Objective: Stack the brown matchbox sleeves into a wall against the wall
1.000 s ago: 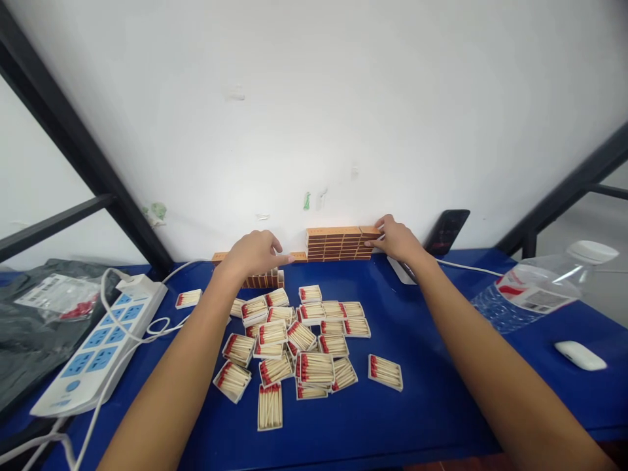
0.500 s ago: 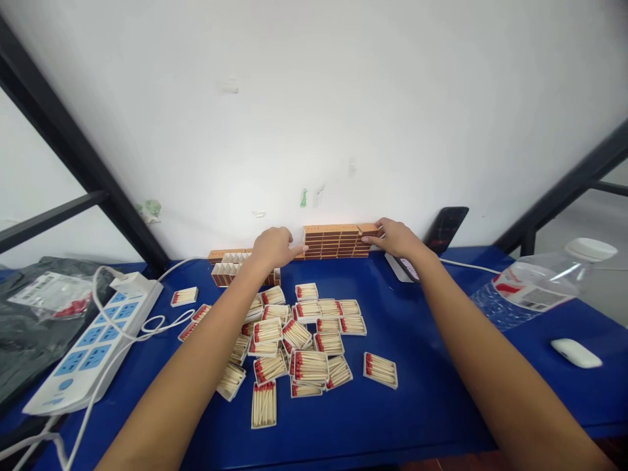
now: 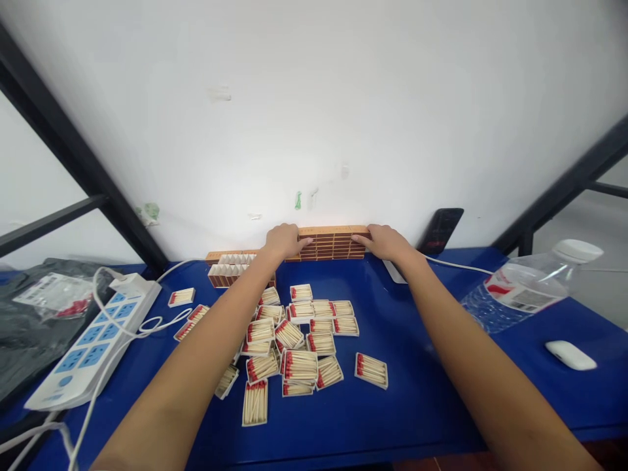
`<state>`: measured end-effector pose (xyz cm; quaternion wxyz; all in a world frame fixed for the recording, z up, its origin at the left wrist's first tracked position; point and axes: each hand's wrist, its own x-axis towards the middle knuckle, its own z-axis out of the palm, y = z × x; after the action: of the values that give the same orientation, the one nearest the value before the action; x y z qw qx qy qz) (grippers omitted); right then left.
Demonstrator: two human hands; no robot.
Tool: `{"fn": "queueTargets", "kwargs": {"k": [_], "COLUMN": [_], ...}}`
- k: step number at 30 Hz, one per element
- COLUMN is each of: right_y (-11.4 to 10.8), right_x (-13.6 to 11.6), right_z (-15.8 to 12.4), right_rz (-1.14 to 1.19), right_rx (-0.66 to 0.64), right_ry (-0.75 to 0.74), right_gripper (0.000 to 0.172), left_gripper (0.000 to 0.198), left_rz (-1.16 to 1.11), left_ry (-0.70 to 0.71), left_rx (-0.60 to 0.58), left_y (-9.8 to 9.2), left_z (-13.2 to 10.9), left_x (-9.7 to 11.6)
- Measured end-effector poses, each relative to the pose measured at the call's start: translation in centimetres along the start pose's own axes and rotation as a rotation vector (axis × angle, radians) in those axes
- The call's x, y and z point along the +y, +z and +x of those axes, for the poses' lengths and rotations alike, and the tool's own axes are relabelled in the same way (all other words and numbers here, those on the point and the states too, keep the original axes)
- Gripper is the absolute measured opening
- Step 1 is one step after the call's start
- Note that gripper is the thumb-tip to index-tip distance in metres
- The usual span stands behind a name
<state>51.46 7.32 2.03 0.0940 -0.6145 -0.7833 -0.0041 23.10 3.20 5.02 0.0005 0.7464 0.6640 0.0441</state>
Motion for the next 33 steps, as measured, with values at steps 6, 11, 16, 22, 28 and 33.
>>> {"fn": "queueTargets", "kwargs": {"k": [6, 11, 16, 22, 28, 33], "right_y": [0.2, 0.4, 0.5, 0.7, 0.6, 1.1], "right_x": [0.9, 0.9, 1.3, 1.4, 0.5, -0.2], "right_z": [0.3, 0.5, 0.6, 0.6, 0.1, -0.1], "right_rz": [0.077, 0.11, 0.141, 0.099, -0.019, 0.017], "right_rx": [-0.061, -0.102, -0.126, -0.156, -0.263, -0.253], "right_ry": [-0.014, -0.003, 0.012, -0.02, 0.068, 0.058], "right_gripper": [0.047, 0.031, 0.03, 0.031, 0.034, 0.039], "left_gripper": [0.075, 0.076, 0.076, 0.074, 0.062, 0.062], "left_rz": [-0.009, -0.01, -0.036, -0.024, 0.024, -0.004], "left_ry": [0.012, -0.022, -0.02, -0.032, -0.019, -0.056], "left_rx": [-0.007, -0.041, -0.05, -0.084, -0.098, -0.076], "left_y": [0.1, 0.4, 0.8, 0.9, 1.7, 2.5], "left_z": [0.2, 0.4, 0.7, 0.7, 1.1, 1.7], "left_x": [-0.2, -0.2, -0.1, -0.1, -0.2, -0.2]}}
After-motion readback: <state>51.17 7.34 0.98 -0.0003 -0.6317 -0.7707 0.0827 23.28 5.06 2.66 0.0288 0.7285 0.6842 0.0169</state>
